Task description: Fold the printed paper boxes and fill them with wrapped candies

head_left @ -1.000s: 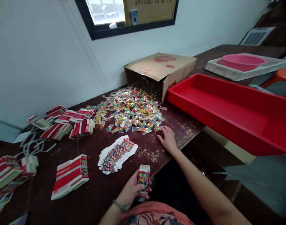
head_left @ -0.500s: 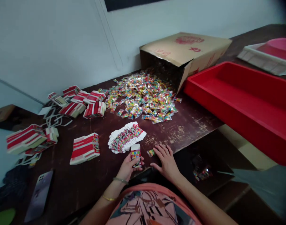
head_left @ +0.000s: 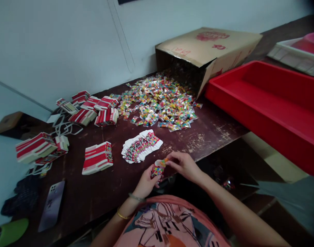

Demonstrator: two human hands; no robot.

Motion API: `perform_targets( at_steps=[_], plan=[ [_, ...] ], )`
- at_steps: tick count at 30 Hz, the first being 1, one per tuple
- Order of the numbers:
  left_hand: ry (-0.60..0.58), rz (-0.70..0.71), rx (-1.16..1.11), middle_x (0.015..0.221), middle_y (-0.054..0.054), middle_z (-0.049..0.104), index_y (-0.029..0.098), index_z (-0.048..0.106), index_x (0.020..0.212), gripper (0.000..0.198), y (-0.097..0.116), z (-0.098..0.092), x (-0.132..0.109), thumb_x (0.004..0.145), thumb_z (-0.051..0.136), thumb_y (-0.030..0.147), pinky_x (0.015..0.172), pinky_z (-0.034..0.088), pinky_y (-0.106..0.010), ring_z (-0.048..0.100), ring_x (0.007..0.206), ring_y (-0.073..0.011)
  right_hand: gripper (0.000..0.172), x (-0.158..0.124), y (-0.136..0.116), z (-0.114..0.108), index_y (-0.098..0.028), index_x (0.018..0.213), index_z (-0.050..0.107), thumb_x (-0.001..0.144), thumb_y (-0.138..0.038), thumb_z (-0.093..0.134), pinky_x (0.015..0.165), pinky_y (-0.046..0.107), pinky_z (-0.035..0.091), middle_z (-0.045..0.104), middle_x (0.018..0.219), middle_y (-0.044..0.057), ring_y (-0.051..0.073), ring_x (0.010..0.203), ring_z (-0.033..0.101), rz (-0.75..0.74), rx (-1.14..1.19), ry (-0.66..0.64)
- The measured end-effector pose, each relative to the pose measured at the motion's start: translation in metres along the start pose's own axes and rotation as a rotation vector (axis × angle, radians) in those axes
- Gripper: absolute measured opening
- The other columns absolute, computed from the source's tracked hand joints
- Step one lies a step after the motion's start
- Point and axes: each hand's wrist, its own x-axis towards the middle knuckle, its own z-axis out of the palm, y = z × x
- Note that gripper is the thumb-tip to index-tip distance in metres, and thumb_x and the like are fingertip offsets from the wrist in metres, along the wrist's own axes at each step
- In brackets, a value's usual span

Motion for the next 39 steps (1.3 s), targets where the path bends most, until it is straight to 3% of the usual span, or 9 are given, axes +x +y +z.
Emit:
perform_targets(
  at_steps=[6, 13, 17, 19, 23, 27, 31, 35, 39],
  plan=[
    [-0.087, 0.071, 0.152, 0.077, -0.002, 0.06, 0.014, 0.059, 0.106, 0.04, 0.003, 0.01, -0.004, 0.078, 0.064, 0.042, 0.042, 0.043, -0.016, 0.056, 0.064, -0.0131, 0.022, 0.015, -0.008, -0.017, -0.022, 0.091, 0.07, 0.093, -0.028, 0.049, 0.076, 0.031, 0.044, 0.067, 0.082, 0.006, 0.018, 0.082, 0.057, -0.262, -0.173, -0.169],
    [-0.081, -0.037, -0.107, 0.082, -0.004, 0.061, 0.015, 0.056, 0.114, 0.056, 0.006, 0.024, -0.004, 0.078, 0.058, 0.058, 0.047, 0.049, -0.022, 0.059, 0.067, -0.0151, 0.016, 0.001, 0.0, 0.026, -0.023, 0.077, 0.067, 0.087, -0.032, 0.058, 0.095, 0.046, 0.037, 0.059, 0.112, 0.008, 0.026, 0.108, 0.048, -0.055, -0.155, 0.401],
    [0.096, -0.045, -0.161, 0.083, -0.007, 0.065, 0.011, 0.063, 0.104, 0.066, 0.007, 0.018, -0.003, 0.074, 0.053, 0.069, 0.049, 0.05, -0.025, 0.06, 0.07, -0.0181, 0.021, -0.012, 0.004, 0.038, -0.027, 0.088, 0.069, 0.092, -0.032, 0.049, 0.103, 0.049, 0.032, 0.052, 0.13, 0.005, 0.026, 0.122, 0.042, -0.11, -0.056, 0.172],
    [0.105, -0.061, -0.167, 0.08, -0.009, 0.066, 0.009, 0.065, 0.099, 0.069, 0.007, 0.015, -0.001, 0.076, 0.049, 0.071, 0.049, 0.049, -0.025, 0.061, 0.069, -0.0191, 0.024, -0.019, 0.007, 0.039, -0.028, 0.105, 0.065, 0.094, -0.035, 0.045, 0.096, 0.044, 0.042, 0.049, 0.132, 0.007, 0.024, 0.115, 0.05, 0.007, 0.148, 0.202],
    [-0.015, -0.058, -0.187, 0.085, -0.01, 0.068, 0.009, 0.066, 0.102, 0.06, 0.008, 0.012, 0.0, 0.078, 0.051, 0.063, 0.052, 0.047, -0.025, 0.061, 0.074, -0.0201, 0.03, -0.025, 0.016, 0.034, -0.024, 0.111, 0.06, 0.085, -0.038, 0.058, 0.062, 0.027, 0.052, 0.062, 0.095, 0.005, 0.014, 0.07, 0.058, 0.364, 0.768, 0.044],
    [-0.168, -0.024, -0.183, 0.091, -0.007, 0.066, 0.014, 0.065, 0.105, 0.039, 0.01, 0.012, 0.0, 0.077, 0.056, 0.041, 0.06, 0.046, -0.024, 0.059, 0.081, -0.0187, 0.03, -0.022, 0.017, 0.035, -0.02, 0.101, 0.062, 0.072, -0.027, 0.07, 0.063, 0.024, 0.052, 0.063, 0.091, 0.002, 0.012, 0.071, 0.059, 0.497, 1.031, -0.126],
    [-0.156, -0.052, -0.111, 0.088, -0.003, 0.064, 0.016, 0.065, 0.098, 0.03, 0.011, 0.012, 0.002, 0.071, 0.056, 0.025, 0.065, 0.043, -0.024, 0.057, 0.08, -0.0164, 0.014, -0.018, 0.006, 0.034, -0.02, 0.088, 0.069, 0.076, -0.019, 0.062, 0.069, 0.027, 0.052, 0.062, 0.091, 0.003, 0.014, 0.079, 0.061, 0.27, 0.641, -0.072],
    [-0.058, -0.052, -0.234, 0.083, -0.003, 0.064, 0.014, 0.065, 0.092, 0.028, 0.01, 0.015, 0.006, 0.075, 0.054, 0.034, 0.07, 0.044, -0.028, 0.056, 0.08, -0.018, 0.027, -0.015, -0.009, 0.025, -0.024, 0.11, 0.069, 0.089, -0.022, 0.051, 0.088, 0.032, 0.048, 0.063, 0.108, 0.007, 0.018, 0.099, 0.06, -0.079, 0.224, -0.081],
    [-0.133, -0.096, -0.341, 0.096, -0.008, 0.065, 0.014, 0.061, 0.112, 0.045, 0.009, 0.016, 0.004, 0.08, 0.052, 0.044, 0.065, 0.048, -0.031, 0.057, 0.09, -0.0236, 0.023, -0.009, -0.009, 0.016, -0.023, 0.105, 0.071, 0.088, -0.029, 0.056, 0.082, 0.031, 0.05, 0.067, 0.101, 0.006, 0.018, 0.092, 0.063, 0.019, 0.315, -0.067]
  ],
)
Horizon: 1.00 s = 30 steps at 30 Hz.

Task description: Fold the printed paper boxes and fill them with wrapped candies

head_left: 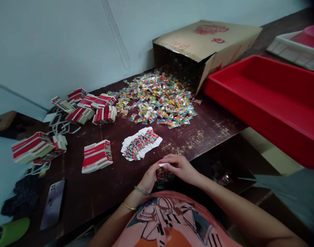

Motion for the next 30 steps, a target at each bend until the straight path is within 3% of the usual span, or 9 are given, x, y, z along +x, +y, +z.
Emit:
perform_targets(
  at_steps=[4, 9, 12, 18, 22, 24, 26, 28, 30],
  plan=[
    [-0.169, 0.038, 0.099, 0.107, -0.009, 0.061, 0.017, 0.053, 0.126, 0.052, -0.003, -0.005, -0.004, 0.081, 0.057, 0.043, 0.07, 0.05, -0.032, 0.055, 0.096, -0.0237, 0.021, 0.005, 0.011, -0.006, -0.02, 0.091, 0.075, 0.079, -0.036, 0.068, 0.073, 0.03, 0.052, 0.069, 0.09, 0.004, 0.017, 0.079, 0.064, 0.181, 0.182, 0.004],
    [-0.206, 0.121, 0.473, 0.108, -0.008, 0.06, 0.018, 0.051, 0.13, 0.05, -0.001, -0.014, -0.002, 0.086, 0.053, 0.042, 0.066, 0.049, -0.027, 0.052, 0.091, -0.0201, 0.026, -0.001, 0.032, -0.003, -0.018, 0.088, 0.076, 0.072, -0.039, 0.074, 0.064, 0.026, 0.05, 0.069, 0.087, 0.004, 0.014, 0.072, 0.062, 0.32, 0.393, -0.001],
    [-0.163, 0.133, 0.522, 0.108, -0.008, 0.06, 0.019, 0.051, 0.13, 0.05, 0.002, -0.015, 0.002, 0.086, 0.054, 0.042, 0.062, 0.048, -0.024, 0.052, 0.088, -0.0186, 0.024, -0.009, 0.038, 0.006, -0.021, 0.091, 0.076, 0.077, -0.038, 0.07, 0.071, 0.028, 0.05, 0.069, 0.092, 0.005, 0.016, 0.08, 0.063, 0.245, 0.313, 0.104],
    [-0.163, -0.007, 0.165, 0.106, -0.008, 0.06, 0.023, 0.047, 0.133, 0.059, -0.008, 0.003, 0.007, 0.082, 0.058, 0.049, 0.059, 0.051, -0.026, 0.057, 0.081, -0.0171, 0.025, -0.023, 0.026, 0.016, -0.028, 0.11, 0.07, 0.088, -0.033, 0.058, 0.092, 0.037, 0.046, 0.07, 0.108, 0.006, 0.02, 0.1, 0.061, 0.021, 0.019, 0.211],
    [-0.295, -0.011, 0.066, 0.124, -0.01, 0.054, 0.026, 0.046, 0.134, 0.055, -0.004, 0.018, 0.007, 0.085, 0.056, 0.049, 0.081, 0.051, -0.034, 0.057, 0.104, -0.0224, 0.027, -0.051, 0.009, -0.04, -0.024, 0.105, 0.071, 0.089, -0.039, 0.055, 0.086, 0.035, 0.049, 0.071, 0.104, 0.007, 0.021, 0.095, 0.064, 0.179, -0.036, 0.319],
    [-0.26, 0.037, 0.118, 0.13, -0.011, 0.051, 0.025, 0.05, 0.132, 0.052, 0.004, 0.013, 0.006, 0.084, 0.058, 0.046, 0.088, 0.046, -0.035, 0.052, 0.114, -0.0241, 0.032, -0.069, 0.007, -0.084, -0.024, 0.108, 0.069, 0.089, -0.043, 0.053, 0.085, 0.035, 0.05, 0.07, 0.107, 0.007, 0.023, 0.096, 0.064, 0.284, -0.146, 0.42],
    [-0.157, 0.061, 0.143, 0.125, -0.013, 0.055, 0.021, 0.054, 0.127, 0.049, 0.012, 0.0, 0.005, 0.083, 0.061, 0.043, 0.087, 0.046, -0.034, 0.054, 0.11, -0.0236, 0.033, -0.078, 0.014, -0.12, -0.023, 0.103, 0.071, 0.086, -0.046, 0.055, 0.087, 0.039, 0.049, 0.07, 0.104, 0.009, 0.025, 0.095, 0.063, 0.331, -0.348, 0.408],
    [-0.04, 0.057, 0.118, 0.114, -0.013, 0.06, 0.018, 0.057, 0.121, 0.046, 0.014, -0.016, 0.004, 0.082, 0.061, 0.043, 0.082, 0.046, -0.033, 0.059, 0.099, -0.0215, 0.031, -0.068, 0.027, -0.132, -0.022, 0.092, 0.074, 0.082, -0.048, 0.059, 0.091, 0.043, 0.046, 0.069, 0.102, 0.01, 0.028, 0.098, 0.062, 0.272, -0.556, 0.348],
    [0.055, 0.055, 0.09, 0.107, -0.012, 0.062, 0.016, 0.058, 0.116, 0.044, 0.012, -0.029, 0.004, 0.081, 0.062, 0.043, 0.079, 0.046, -0.032, 0.06, 0.092, -0.0197, 0.03, -0.037, 0.041, -0.114, -0.023, 0.09, 0.074, 0.085, -0.045, 0.055, 0.092, 0.044, 0.045, 0.068, 0.105, 0.009, 0.027, 0.1, 0.061, 0.157, -0.622, 0.281]
  ],
)
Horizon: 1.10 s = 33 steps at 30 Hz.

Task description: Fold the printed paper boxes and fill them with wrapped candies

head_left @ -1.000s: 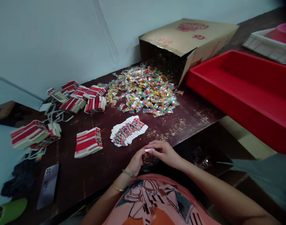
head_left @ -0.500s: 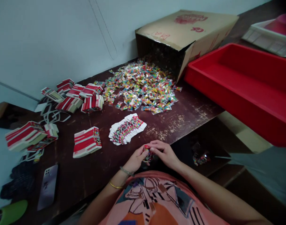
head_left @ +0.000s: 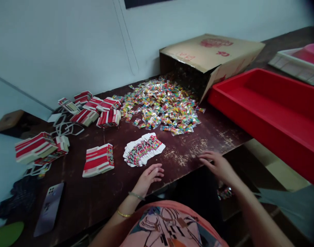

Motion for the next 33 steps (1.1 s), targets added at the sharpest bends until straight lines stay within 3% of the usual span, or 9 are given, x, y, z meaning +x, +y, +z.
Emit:
perform_targets(
  at_steps=[5, 9, 14, 17, 19, 21, 25, 29, 33],
  plan=[
    [0.035, -0.03, -0.006, 0.099, -0.009, 0.063, 0.015, 0.06, 0.11, 0.043, -0.018, -0.005, -0.003, 0.077, 0.065, 0.042, 0.071, 0.046, -0.027, 0.061, 0.084, -0.017, 0.041, 0.08, -0.067, 0.121, -0.023, 0.124, 0.058, 0.085, -0.036, 0.058, 0.096, 0.046, 0.04, 0.063, 0.12, 0.011, 0.028, 0.112, 0.053, -0.188, -0.036, 0.045],
    [0.028, 0.018, 0.048, 0.097, -0.009, 0.064, 0.015, 0.062, 0.108, 0.043, -0.023, -0.009, -0.011, 0.077, 0.066, 0.043, 0.069, 0.046, -0.026, 0.061, 0.082, -0.0163, 0.05, 0.109, -0.089, 0.163, -0.02, 0.127, 0.056, 0.079, -0.031, 0.066, 0.097, 0.049, 0.036, 0.06, 0.117, 0.014, 0.031, 0.111, 0.051, -0.169, -0.086, 0.149],
    [0.177, 0.109, -0.026, 0.105, -0.012, 0.065, 0.016, 0.061, 0.116, 0.05, -0.017, -0.019, -0.011, 0.076, 0.068, 0.045, 0.08, 0.048, -0.033, 0.061, 0.093, -0.0212, 0.047, 0.066, -0.08, 0.149, -0.021, 0.129, 0.053, 0.083, -0.026, 0.059, 0.093, 0.042, 0.044, 0.061, 0.113, 0.01, 0.025, 0.105, 0.057, -0.094, 0.3, 0.166],
    [0.173, 0.138, -0.199, 0.118, -0.014, 0.063, 0.017, 0.059, 0.122, 0.056, -0.012, -0.009, -0.003, 0.074, 0.07, 0.044, 0.094, 0.044, -0.038, 0.057, 0.108, -0.0254, 0.047, 0.012, -0.087, 0.142, -0.024, 0.132, 0.05, 0.085, -0.026, 0.057, 0.096, 0.038, 0.046, 0.059, 0.124, 0.009, 0.023, 0.111, 0.057, -0.085, 0.567, -0.035],
    [0.113, 0.111, -0.282, 0.118, -0.014, 0.064, 0.017, 0.061, 0.119, 0.054, -0.01, 0.003, 0.003, 0.073, 0.071, 0.042, 0.095, 0.042, -0.038, 0.058, 0.108, -0.0261, 0.052, -0.017, -0.092, 0.138, -0.026, 0.135, 0.047, 0.084, -0.024, 0.058, 0.099, 0.04, 0.044, 0.056, 0.13, 0.008, 0.024, 0.117, 0.054, -0.132, 0.569, -0.148],
    [0.076, 0.069, -0.286, 0.111, -0.013, 0.067, 0.016, 0.063, 0.115, 0.051, -0.011, 0.014, 0.006, 0.071, 0.072, 0.041, 0.09, 0.045, -0.037, 0.061, 0.101, -0.0251, 0.053, -0.032, -0.092, 0.13, -0.029, 0.136, 0.046, 0.085, -0.023, 0.057, 0.101, 0.044, 0.042, 0.053, 0.132, 0.009, 0.026, 0.12, 0.051, -0.158, 0.437, -0.111],
    [0.008, -0.08, -0.104, 0.075, -0.008, 0.069, 0.011, 0.065, 0.089, 0.041, -0.024, 0.024, 0.004, 0.059, 0.078, 0.036, 0.065, 0.047, -0.03, 0.063, 0.065, -0.0183, 0.041, -0.022, -0.09, 0.105, -0.033, 0.126, 0.056, 0.087, -0.023, 0.054, 0.102, 0.049, 0.038, 0.051, 0.13, 0.009, 0.028, 0.12, 0.047, -0.218, 0.267, -0.025],
    [-0.041, -0.22, 0.012, 0.053, -0.001, 0.06, 0.014, 0.058, 0.079, 0.036, -0.037, 0.022, -0.003, 0.057, 0.074, 0.037, 0.046, 0.037, -0.025, 0.052, 0.042, -0.0134, 0.009, -0.009, -0.105, 0.094, -0.023, 0.086, 0.067, 0.083, -0.028, 0.061, 0.097, 0.042, 0.042, 0.055, 0.122, 0.008, 0.026, 0.114, 0.05, -0.152, 0.444, -0.229],
    [-0.087, -0.204, 0.044, 0.052, 0.002, 0.055, 0.015, 0.057, 0.077, 0.032, -0.026, 0.015, -0.013, 0.058, 0.073, 0.034, 0.049, 0.034, -0.023, 0.049, 0.044, -0.0109, 0.012, -0.001, -0.113, 0.094, -0.019, 0.077, 0.067, 0.076, -0.031, 0.069, 0.102, 0.039, 0.036, 0.052, 0.127, 0.007, 0.026, 0.12, 0.046, -0.12, 0.549, -0.465]
  ],
)
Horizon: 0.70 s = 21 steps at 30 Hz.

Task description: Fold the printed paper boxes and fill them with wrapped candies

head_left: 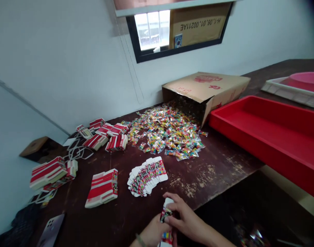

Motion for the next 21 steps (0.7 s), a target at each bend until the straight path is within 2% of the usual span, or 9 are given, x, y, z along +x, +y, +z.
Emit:
perform_targets(
  at_steps=[3, 5, 8, 10, 12, 14, 16, 18, 21],
  plan=[
    [-0.232, 0.04, 0.145, 0.061, -0.001, 0.058, 0.012, 0.062, 0.073, 0.029, 0.011, -0.004, -0.01, 0.056, 0.075, 0.032, 0.056, 0.035, -0.023, 0.049, 0.054, -0.0101, 0.022, 0.008, 0.003, -0.012, -0.017, 0.068, 0.067, 0.073, -0.038, 0.072, 0.092, 0.034, 0.041, 0.061, 0.101, 0.005, 0.023, 0.103, 0.055, -0.065, 0.128, -0.282],
    [-0.209, 0.129, 0.209, 0.064, 0.0, 0.056, 0.011, 0.063, 0.074, 0.032, 0.011, -0.003, -0.011, 0.058, 0.076, 0.036, 0.058, 0.035, -0.023, 0.046, 0.058, -0.0097, 0.027, 0.011, 0.006, -0.019, -0.016, 0.067, 0.066, 0.072, -0.042, 0.073, 0.083, 0.03, 0.044, 0.06, 0.091, 0.003, 0.019, 0.091, 0.057, -0.087, 0.229, -0.365],
    [0.119, 0.234, 0.266, 0.061, 0.002, 0.05, 0.013, 0.059, 0.071, 0.036, 0.001, 0.003, -0.006, 0.063, 0.074, 0.045, 0.056, 0.035, -0.023, 0.041, 0.058, -0.0101, 0.027, 0.004, 0.012, -0.017, -0.016, 0.075, 0.066, 0.079, -0.042, 0.067, 0.075, 0.027, 0.044, 0.06, 0.088, 0.002, 0.017, 0.082, 0.056, -0.015, 0.284, -0.201],
    [0.25, 0.232, 0.306, 0.062, 0.001, 0.051, 0.013, 0.057, 0.07, 0.038, -0.006, 0.009, -0.004, 0.068, 0.069, 0.049, 0.056, 0.036, -0.024, 0.043, 0.059, -0.0114, 0.023, -0.006, 0.013, -0.009, -0.016, 0.082, 0.064, 0.084, -0.039, 0.061, 0.072, 0.026, 0.043, 0.06, 0.083, 0.001, 0.016, 0.078, 0.055, 0.033, 0.291, -0.05],
    [0.254, 0.263, 0.32, 0.066, -0.001, 0.055, 0.013, 0.057, 0.072, 0.037, -0.009, 0.014, -0.005, 0.073, 0.065, 0.049, 0.058, 0.039, -0.025, 0.048, 0.062, -0.0134, 0.019, -0.017, 0.013, -0.002, -0.019, 0.093, 0.059, 0.086, -0.036, 0.059, 0.07, 0.025, 0.043, 0.061, 0.083, 0.0, 0.015, 0.078, 0.055, 0.049, 0.286, 0.084],
    [0.306, 0.425, 0.24, 0.077, -0.001, 0.06, 0.016, 0.054, 0.092, 0.032, -0.006, 0.018, -0.007, 0.076, 0.067, 0.04, 0.068, 0.043, -0.024, 0.054, 0.072, -0.0147, 0.027, -0.026, 0.013, 0.0, -0.021, 0.104, 0.052, 0.084, -0.035, 0.063, 0.066, 0.023, 0.043, 0.061, 0.085, -0.001, 0.013, 0.074, 0.054, 0.074, 0.301, 0.153],
    [0.327, 0.487, 0.205, 0.076, 0.002, 0.059, 0.02, 0.045, 0.112, 0.044, -0.003, 0.02, -0.009, 0.077, 0.068, 0.035, 0.07, 0.044, -0.024, 0.057, 0.071, -0.0137, 0.032, -0.032, 0.016, -0.001, -0.023, 0.106, 0.047, 0.084, -0.041, 0.061, 0.055, 0.02, 0.041, 0.059, 0.076, -0.003, 0.011, 0.062, 0.052, 0.139, 0.402, 0.184],
    [0.277, 0.489, 0.221, 0.08, 0.0, 0.062, 0.021, 0.041, 0.118, 0.048, -0.002, 0.021, -0.012, 0.079, 0.066, 0.033, 0.074, 0.045, -0.025, 0.06, 0.075, -0.0144, 0.031, -0.038, 0.022, -0.003, -0.022, 0.099, 0.048, 0.085, -0.048, 0.058, 0.048, 0.019, 0.04, 0.054, 0.066, -0.005, 0.009, 0.053, 0.049, 0.226, 0.566, 0.205],
    [0.145, 0.453, 0.333, 0.091, -0.006, 0.066, 0.018, 0.05, 0.111, 0.035, -0.006, 0.021, -0.017, 0.082, 0.062, 0.034, 0.079, 0.047, -0.028, 0.063, 0.084, -0.018, 0.032, -0.047, 0.03, -0.007, -0.019, 0.088, 0.051, 0.08, -0.048, 0.064, 0.048, 0.017, 0.041, 0.051, 0.064, -0.005, 0.007, 0.052, 0.047, 0.366, 0.803, 0.128]
  ],
)
